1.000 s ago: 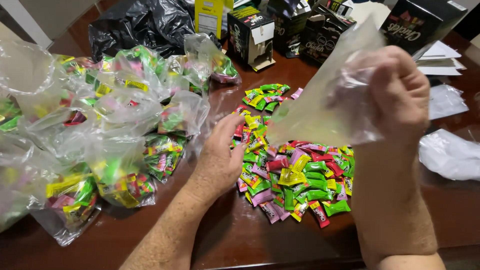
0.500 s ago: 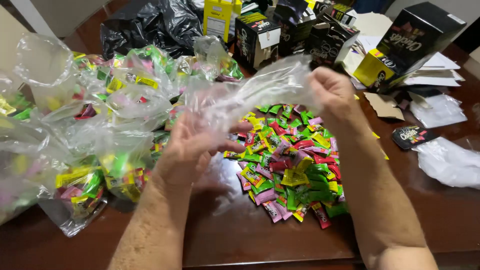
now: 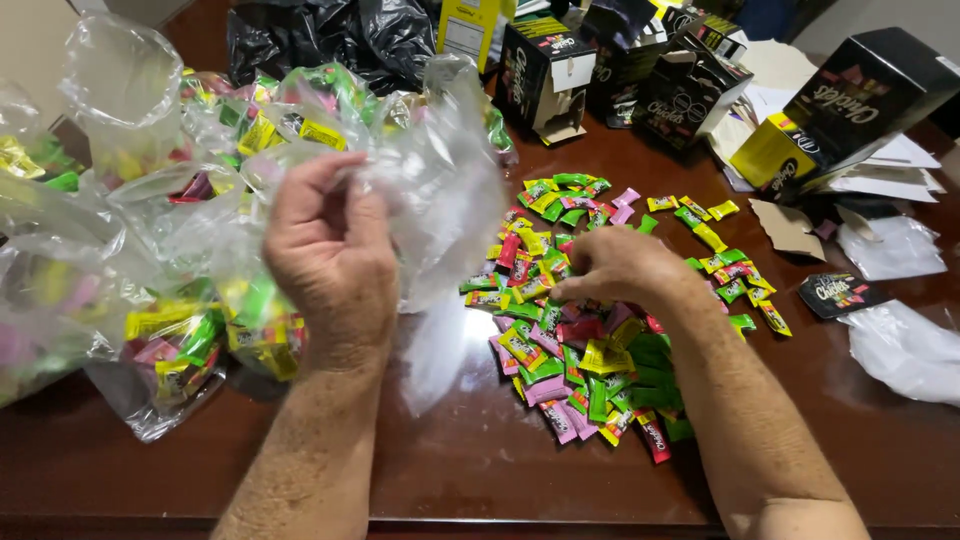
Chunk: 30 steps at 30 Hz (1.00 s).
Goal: Bagging small wrapped candies into clear plastic bags
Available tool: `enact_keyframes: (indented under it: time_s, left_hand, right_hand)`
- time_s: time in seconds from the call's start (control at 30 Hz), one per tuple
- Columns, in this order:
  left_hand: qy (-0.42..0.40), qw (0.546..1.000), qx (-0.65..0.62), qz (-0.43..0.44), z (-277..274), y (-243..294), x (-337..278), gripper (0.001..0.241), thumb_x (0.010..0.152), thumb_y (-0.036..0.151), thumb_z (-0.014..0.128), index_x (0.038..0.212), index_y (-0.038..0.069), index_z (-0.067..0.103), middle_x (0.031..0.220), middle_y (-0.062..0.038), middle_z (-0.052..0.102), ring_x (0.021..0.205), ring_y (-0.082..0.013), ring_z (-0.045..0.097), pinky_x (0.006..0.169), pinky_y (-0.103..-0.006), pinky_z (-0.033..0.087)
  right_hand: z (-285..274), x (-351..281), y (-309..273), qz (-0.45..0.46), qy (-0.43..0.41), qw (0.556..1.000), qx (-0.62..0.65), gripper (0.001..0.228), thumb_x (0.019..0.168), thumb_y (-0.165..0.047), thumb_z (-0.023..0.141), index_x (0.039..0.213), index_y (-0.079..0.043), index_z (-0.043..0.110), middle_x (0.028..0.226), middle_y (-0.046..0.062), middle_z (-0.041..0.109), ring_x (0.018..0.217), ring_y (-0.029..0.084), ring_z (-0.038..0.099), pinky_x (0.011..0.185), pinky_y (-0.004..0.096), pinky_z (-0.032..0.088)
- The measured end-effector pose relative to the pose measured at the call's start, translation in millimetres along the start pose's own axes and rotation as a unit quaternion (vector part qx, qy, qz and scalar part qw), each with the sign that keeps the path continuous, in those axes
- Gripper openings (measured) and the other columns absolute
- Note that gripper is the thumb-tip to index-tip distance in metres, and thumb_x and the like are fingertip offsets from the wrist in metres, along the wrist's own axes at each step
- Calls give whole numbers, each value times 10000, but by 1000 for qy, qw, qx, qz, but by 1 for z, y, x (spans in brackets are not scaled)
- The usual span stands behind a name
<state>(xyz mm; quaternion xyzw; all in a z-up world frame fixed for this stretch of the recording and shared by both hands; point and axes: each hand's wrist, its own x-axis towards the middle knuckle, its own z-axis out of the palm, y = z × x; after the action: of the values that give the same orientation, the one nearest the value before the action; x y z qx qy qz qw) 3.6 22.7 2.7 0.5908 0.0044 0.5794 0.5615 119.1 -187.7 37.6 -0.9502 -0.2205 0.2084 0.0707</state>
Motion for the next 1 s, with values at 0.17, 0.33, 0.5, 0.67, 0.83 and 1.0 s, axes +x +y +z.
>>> enact_keyframes:
  time_s: [0.17, 0.33, 0.5, 0.67, 0.83, 1.0]
  left_hand:
    - [26, 993, 88, 76, -13, -11, 11, 217, 907, -108, 623, 1028, 33, 735, 889, -119, 680, 718, -180, 645, 636, -265, 563]
    - [-24, 987, 100, 123, -10, -2, 8, 273, 871, -134, 547, 799, 52, 732, 788, -110, 611, 724, -270, 614, 764, -353, 546]
    - [-56, 980, 147, 122, -10, 2, 4, 286, 858, -102, 510, 826, 85, 724, 737, -81, 619, 709, -285, 631, 764, -367, 542]
    - [-81, 979, 147, 119, -7, 1, 1, 217, 866, -58, 548, 884, 73, 720, 769, -111, 652, 746, -330, 666, 765, -398, 547]
    - [-95, 987, 109, 75, 0, -1, -4, 190, 925, -16, 541, 990, 54, 705, 851, -175, 699, 817, -391, 713, 774, -428, 562]
    - [-101, 986, 109, 81, 2, 6, -6, 173, 980, 0, 539, 1058, 35, 689, 910, -219, 725, 896, -451, 720, 763, -500, 573]
  right_hand:
    - [20, 35, 44, -58, 54, 996, 26, 314, 860, -305, 727, 1001, -30, 781, 944, 250, 741, 956, 426, 719, 857, 518, 531]
    - [13, 34, 49, -31, 103, 980, 168, 334, 982, -34, 530, 1256, -80, 716, 966, 185, 741, 912, 325, 676, 814, 398, 531]
    - [26, 14, 6, -152, 30, 986, 54, 270, 850, -160, 739, 1107, -126, 813, 1057, 209, 776, 1077, 426, 707, 988, 530, 526]
    - [50, 47, 33, -177, 28, 983, -38, 194, 843, -287, 777, 1000, -176, 790, 970, 152, 761, 1022, 377, 706, 952, 506, 527]
    - [42, 71, 68, -174, 60, 948, 261, 205, 928, -278, 728, 887, -78, 745, 761, 134, 689, 739, 280, 676, 775, 374, 562]
    - [71, 104, 77, -178, 272, 923, 205, 363, 879, -412, 787, 687, -120, 690, 590, 99, 598, 594, 204, 531, 593, 360, 436]
